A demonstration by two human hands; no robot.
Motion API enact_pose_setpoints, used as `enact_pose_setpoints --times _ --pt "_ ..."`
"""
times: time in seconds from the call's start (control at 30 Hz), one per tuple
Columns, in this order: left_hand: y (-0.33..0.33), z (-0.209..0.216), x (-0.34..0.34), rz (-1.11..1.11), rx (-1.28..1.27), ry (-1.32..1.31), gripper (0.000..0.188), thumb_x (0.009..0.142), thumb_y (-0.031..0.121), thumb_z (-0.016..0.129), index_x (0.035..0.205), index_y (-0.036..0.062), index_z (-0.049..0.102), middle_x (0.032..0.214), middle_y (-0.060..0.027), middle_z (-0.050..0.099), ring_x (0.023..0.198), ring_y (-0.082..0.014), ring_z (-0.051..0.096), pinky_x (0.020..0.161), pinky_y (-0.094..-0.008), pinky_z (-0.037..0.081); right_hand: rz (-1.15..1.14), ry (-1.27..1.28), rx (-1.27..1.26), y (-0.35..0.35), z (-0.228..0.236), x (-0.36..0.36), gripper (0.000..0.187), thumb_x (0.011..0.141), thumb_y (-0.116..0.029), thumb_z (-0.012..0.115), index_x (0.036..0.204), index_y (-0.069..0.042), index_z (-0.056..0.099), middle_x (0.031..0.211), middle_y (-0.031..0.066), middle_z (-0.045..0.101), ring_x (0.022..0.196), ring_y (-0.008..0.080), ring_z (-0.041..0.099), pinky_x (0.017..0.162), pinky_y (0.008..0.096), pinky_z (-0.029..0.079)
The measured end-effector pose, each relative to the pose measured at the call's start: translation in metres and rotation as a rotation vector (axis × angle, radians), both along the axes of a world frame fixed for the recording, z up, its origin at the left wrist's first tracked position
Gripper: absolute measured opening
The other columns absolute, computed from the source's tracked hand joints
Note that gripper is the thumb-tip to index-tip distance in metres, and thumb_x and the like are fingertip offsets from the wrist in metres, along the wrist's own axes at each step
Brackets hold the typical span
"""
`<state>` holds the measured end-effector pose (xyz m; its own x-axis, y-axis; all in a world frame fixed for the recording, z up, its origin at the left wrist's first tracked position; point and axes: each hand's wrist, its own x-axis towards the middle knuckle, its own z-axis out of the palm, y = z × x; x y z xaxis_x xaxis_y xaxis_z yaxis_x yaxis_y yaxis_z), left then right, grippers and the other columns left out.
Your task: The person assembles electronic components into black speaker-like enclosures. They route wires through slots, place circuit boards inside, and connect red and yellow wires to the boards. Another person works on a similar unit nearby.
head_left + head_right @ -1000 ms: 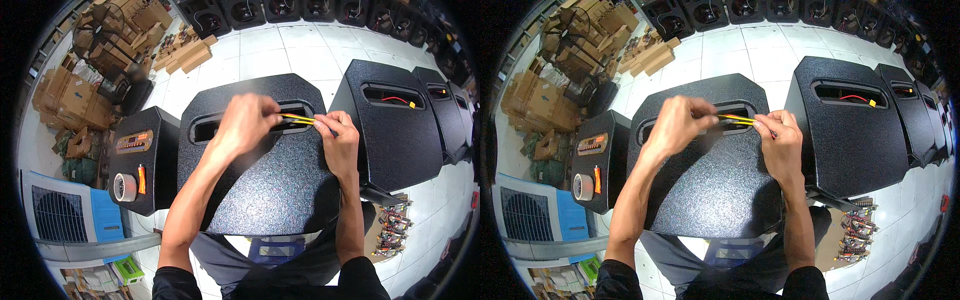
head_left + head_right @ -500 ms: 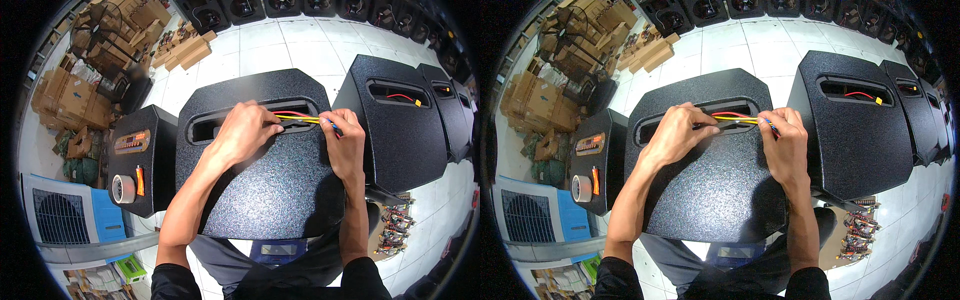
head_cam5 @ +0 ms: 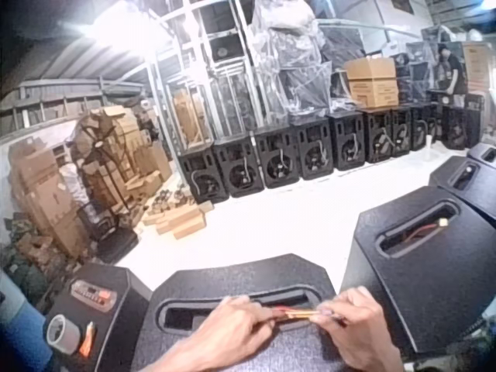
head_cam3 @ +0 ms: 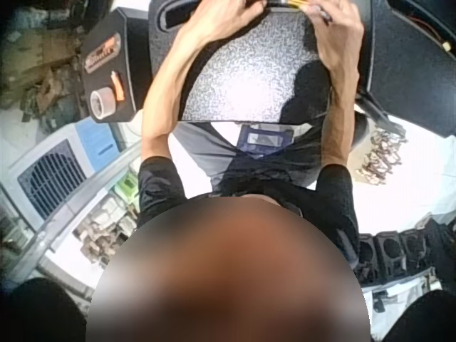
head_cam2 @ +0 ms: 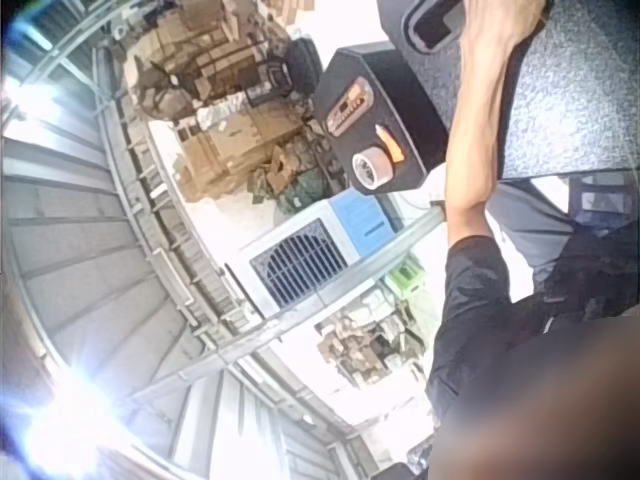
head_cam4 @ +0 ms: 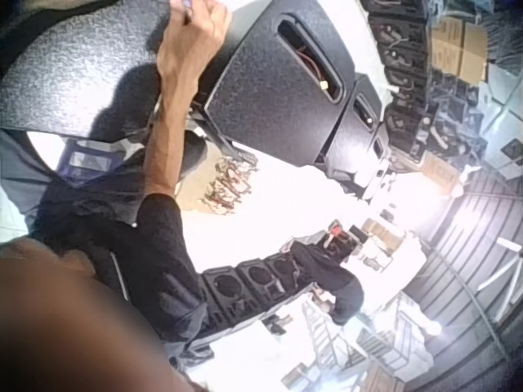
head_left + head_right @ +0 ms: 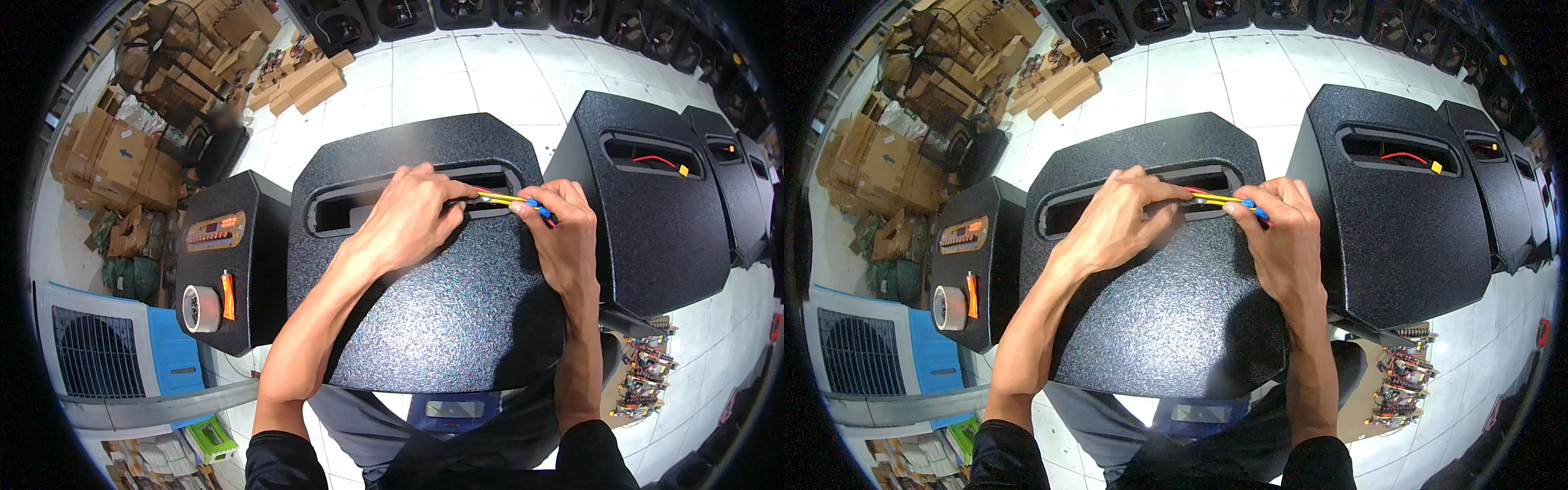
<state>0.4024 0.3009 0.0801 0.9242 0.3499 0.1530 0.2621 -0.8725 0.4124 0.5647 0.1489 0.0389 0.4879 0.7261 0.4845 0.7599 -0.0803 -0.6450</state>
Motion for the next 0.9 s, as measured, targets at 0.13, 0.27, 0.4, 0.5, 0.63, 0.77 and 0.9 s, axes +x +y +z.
enact_pose_setpoints --times 0.13,0.27,0.4,0.5,0.63,0.77,0.9 --pt "-0.001 0.000 -0.002 -0.028 0.064 -0.006 0.029 0.086 0.013 0.064 0.113 0.0045 0.074 0.088 -0.0137 0.070 0.084 -0.0263 0.058 0.087 -0.0396 0.043 0.002 -0.009 0.012 -0.001 0.002 -0.002 0.014 0.081 -0.006 0.076 0.094 0.001 0.074 0.082 0.0127 0.062 0.082 0.0261 0.059 0.074 0.0371 0.048" --pt "-0.001 0.002 -0.002 -0.068 0.130 0.022 0.028 0.085 0.013 0.064 0.109 0.0049 0.074 0.082 -0.0109 0.066 0.083 -0.0256 0.057 0.089 -0.0386 0.041 -0.018 -0.136 0.043 0.002 0.001 -0.001 0.011 0.080 -0.006 0.076 0.089 0.000 0.073 0.079 0.0113 0.063 0.076 0.0253 0.059 0.068 0.0371 0.048" --pt "0.000 0.000 -0.002 -0.083 0.196 0.008 0.024 0.086 0.014 0.067 0.108 0.0053 0.075 0.085 -0.0095 0.066 0.089 -0.0250 0.056 0.089 -0.0396 0.041 -0.024 -0.276 0.058 0.010 0.001 0.006 0.009 0.079 -0.011 0.077 0.080 -0.003 0.073 0.075 0.0074 0.064 0.072 0.0248 0.061 0.066 0.0376 0.050" --pt "-0.001 -0.003 -0.001 -0.108 0.191 0.008 0.022 0.086 0.014 0.067 0.104 0.0051 0.075 0.085 -0.0089 0.066 0.090 -0.0247 0.056 0.090 -0.0394 0.041 -0.014 -0.300 0.078 0.013 -0.002 0.010 0.011 0.080 -0.011 0.076 0.078 -0.001 0.072 0.074 0.0083 0.063 0.071 0.0255 0.061 0.067 0.0381 0.050" --pt "0.003 -0.004 -0.007 -0.078 0.223 -0.062 0.027 0.087 0.013 0.066 0.112 0.0053 0.072 0.081 -0.0102 0.065 0.083 -0.0261 0.058 0.093 -0.0409 0.042 -0.011 -0.266 0.073 0.014 0.000 0.007 0.013 0.081 -0.012 0.075 0.078 0.000 0.071 0.075 0.0103 0.064 0.072 0.0267 0.062 0.068 0.0389 0.050" --pt "0.004 0.019 -0.021 0.038 0.102 -0.068 0.033 0.091 0.013 0.065 0.123 0.0042 0.065 0.084 -0.0171 0.069 0.082 -0.0317 0.065 0.088 -0.0431 0.048 -0.009 -0.227 0.062 0.014 0.000 0.006 0.011 0.081 -0.008 0.075 0.079 0.002 0.070 0.078 0.0130 0.066 0.074 0.0299 0.063 0.070 0.0394 0.051" --pt "0.003 0.051 -0.040 0.234 -0.064 -0.030 0.038 0.092 0.011 0.064 0.128 0.0012 0.055 0.091 -0.0230 0.072 0.082 -0.0350 0.071 0.075 -0.0399 0.054 -0.039 -0.191 0.037 0.013 0.001 0.005 0.009 0.081 -0.006 0.075 0.081 0.002 0.071 0.078 0.0132 0.065 0.077 0.0298 0.063 0.071 0.0395 0.050"
